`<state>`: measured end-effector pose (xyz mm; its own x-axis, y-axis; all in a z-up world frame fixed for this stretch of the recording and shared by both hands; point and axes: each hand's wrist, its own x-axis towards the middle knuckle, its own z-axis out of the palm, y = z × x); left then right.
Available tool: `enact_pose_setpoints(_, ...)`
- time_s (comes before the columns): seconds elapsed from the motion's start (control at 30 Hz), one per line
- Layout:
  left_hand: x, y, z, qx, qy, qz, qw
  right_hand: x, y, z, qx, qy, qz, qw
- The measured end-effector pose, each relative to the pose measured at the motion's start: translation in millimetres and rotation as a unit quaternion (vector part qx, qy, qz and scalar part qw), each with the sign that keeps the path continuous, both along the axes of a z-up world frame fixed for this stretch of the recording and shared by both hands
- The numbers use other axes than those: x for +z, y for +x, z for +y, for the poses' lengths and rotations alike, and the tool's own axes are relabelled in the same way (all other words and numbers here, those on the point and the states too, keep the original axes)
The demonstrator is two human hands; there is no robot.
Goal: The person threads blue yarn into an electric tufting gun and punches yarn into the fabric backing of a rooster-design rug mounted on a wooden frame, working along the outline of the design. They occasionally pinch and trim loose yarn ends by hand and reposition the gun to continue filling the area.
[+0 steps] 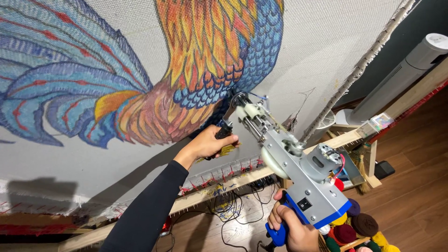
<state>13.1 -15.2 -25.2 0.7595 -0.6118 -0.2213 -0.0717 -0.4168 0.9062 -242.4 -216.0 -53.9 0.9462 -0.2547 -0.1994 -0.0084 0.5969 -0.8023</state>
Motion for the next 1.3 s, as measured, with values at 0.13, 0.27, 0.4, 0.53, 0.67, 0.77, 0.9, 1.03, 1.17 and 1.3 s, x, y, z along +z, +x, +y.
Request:
enact_pose_setpoints(0.13, -2, -7, -4, -0.012, -0.065, 0.03, 0.997, 17, -3, -4, 0.016, -0.053, -0.002, 0.998)
enact_pose_setpoints(0.27, -31, -14, -27, -0.012, -0.103, 0.008, 0.995, -1, -21, -21, 0.015, -0.035, -0.016, 0.999)
enact_pose_setpoints(0.4, -84, -10, -60, -0.015, -0.164, 0.067, 0.984, -4, -44, -44, -0.028, -0.025, -0.036, 0.999)
enact_pose_setpoints(0.53, -97, -22, -85, -0.092, -0.217, 0.087, 0.968, 1, -60, -64, -0.01, -0.038, -0.069, 0.997)
enact_pose_setpoints(0.67, -54, -36, -93, -0.083, -0.179, 0.087, 0.976, 1, -71, -77, 0.023, -0.032, -0.136, 0.99)
enact_pose_setpoints(0.77, -36, -40, -97, -0.11, -0.188, 0.083, 0.973, -2, -76, -83, 0.028, 0.008, -0.166, 0.986)
enact_pose_setpoints(0.9, -32, -42, -99, -0.126, -0.256, 0.09, 0.954, -6, -82, -94, 0.046, 0.014, -0.092, 0.995)
enact_pose_setpoints(1.03, -49, -33, -80, -0.006, -0.26, -0.018, 0.965, -76, -98, -133, 0.089, 0.078, -0.097, 0.988)
enact_pose_setpoints(1.17, 4, -39, -59, 0.182, -0.333, 0.168, 0.91, -44, -97, -131, 0.106, 0.015, -0.109, 0.988)
enact_pose_setpoints(1.3, -19, -22, -58, 0.253, -0.464, 0.205, 0.824, -79, -103, -148, 0.106, 0.02, -0.083, 0.991)
